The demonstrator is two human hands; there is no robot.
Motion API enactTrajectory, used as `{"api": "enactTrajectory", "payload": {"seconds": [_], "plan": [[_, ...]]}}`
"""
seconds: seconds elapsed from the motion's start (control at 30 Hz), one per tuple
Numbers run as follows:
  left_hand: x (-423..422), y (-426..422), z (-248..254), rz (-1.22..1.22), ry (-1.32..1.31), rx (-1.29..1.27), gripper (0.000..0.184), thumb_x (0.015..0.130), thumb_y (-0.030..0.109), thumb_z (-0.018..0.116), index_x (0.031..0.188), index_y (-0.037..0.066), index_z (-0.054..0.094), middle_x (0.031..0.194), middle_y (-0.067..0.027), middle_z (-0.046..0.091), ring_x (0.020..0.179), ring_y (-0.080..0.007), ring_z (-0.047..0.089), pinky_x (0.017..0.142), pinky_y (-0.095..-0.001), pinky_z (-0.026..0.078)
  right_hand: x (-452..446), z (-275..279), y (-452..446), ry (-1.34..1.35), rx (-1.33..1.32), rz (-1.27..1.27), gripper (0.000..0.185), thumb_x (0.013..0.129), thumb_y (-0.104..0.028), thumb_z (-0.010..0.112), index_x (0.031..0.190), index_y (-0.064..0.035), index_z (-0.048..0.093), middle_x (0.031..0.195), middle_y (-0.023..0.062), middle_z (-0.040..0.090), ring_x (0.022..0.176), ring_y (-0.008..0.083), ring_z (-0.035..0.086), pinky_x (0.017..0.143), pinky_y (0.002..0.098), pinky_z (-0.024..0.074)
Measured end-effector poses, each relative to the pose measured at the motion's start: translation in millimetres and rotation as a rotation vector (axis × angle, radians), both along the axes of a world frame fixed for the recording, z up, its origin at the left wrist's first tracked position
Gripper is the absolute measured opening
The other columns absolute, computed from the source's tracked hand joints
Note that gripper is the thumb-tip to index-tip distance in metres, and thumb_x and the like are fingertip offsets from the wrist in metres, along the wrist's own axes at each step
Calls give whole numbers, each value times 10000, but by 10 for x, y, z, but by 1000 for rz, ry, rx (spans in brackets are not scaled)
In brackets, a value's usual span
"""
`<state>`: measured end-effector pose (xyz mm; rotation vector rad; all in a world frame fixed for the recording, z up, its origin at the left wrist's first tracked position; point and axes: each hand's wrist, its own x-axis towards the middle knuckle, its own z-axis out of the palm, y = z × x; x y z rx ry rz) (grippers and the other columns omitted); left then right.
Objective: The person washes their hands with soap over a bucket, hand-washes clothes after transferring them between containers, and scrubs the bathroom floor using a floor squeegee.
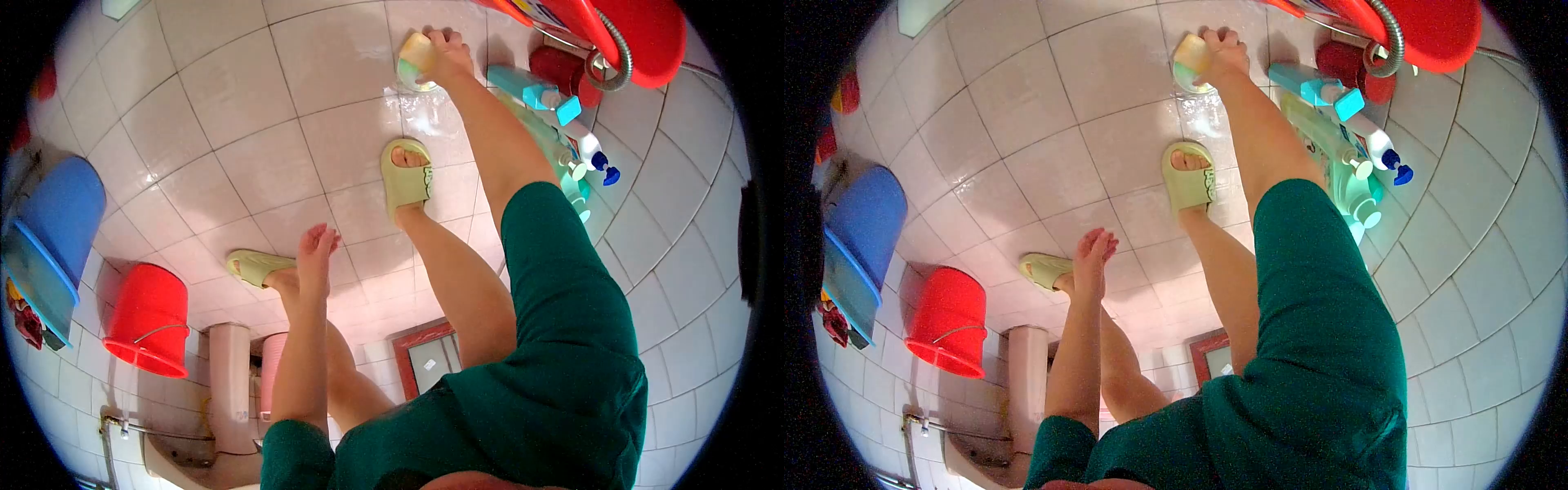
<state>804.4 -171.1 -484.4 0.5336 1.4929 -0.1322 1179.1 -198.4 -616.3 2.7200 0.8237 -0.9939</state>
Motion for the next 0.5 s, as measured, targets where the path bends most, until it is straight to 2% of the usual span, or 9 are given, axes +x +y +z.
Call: {"api": "enactTrajectory", "payload": {"seconds": [0.13,0.2,0.27,0.3,0.37,0.4,0.5], "plan": [[376,103,-297,-34,-63,-7,325,776,182,566,1004,-26,464,857,-72,536,766,-139,529,685,-249,419,-100,-133,-123,-88,77,-85,831,446,-264,795,1145,-226,348,1171,96,368,1003,304,447,839,370,415],[698,166,-396,-72,-63,2,346,755,194,585,1000,-23,471,850,-65,537,760,-140,529,677,-247,420,-147,-97,-134,-34,-20,-131,799,446,-322,785,1105,-170,360,1039,80,503,953,245,508,801,332,430],[914,160,-591,-260,-82,109,373,729,196,606,1007,-13,472,863,-69,542,775,-154,534,691,-255,424,-215,-134,-223,12,34,-128,766,452,-328,782,1076,-160,370,991,78,532,917,242,528,784,328,432],[1020,173,-656,-255,-80,103,373,729,196,606,1007,-13,472,863,-69,542,775,-154,534,691,-255,424,-251,-125,-246,57,93,-131,734,458,-334,779,1047,-150,380,944,76,562,881,238,549,768,323,434],[1191,194,-754,-469,-101,263,443,692,210,635,1046,6,463,901,-84,549,798,-177,536,715,-266,422,-329,-51,-256,126,107,-160,774,459,-313,782,1090,-147,366,961,72,555,896,234,542,777,323,429],[1267,192,-781,-466,-96,260,443,692,210,635,1046,6,463,901,-84,549,798,-177,536,715,-266,422,-365,-28,-257,190,130,-193,815,460,-293,786,1134,-144,352,979,69,548,912,229,536,786,323,423],[1341,145,-932,-425,-32,253,537,690,196,659,1138,24,415,990,-96,519,864,-160,511,728,-260,405,-499,-54,-301,242,176,-291,778,450,-288,785,1105,-131,396,998,76,544,917,234,531,790,324,422]]}}
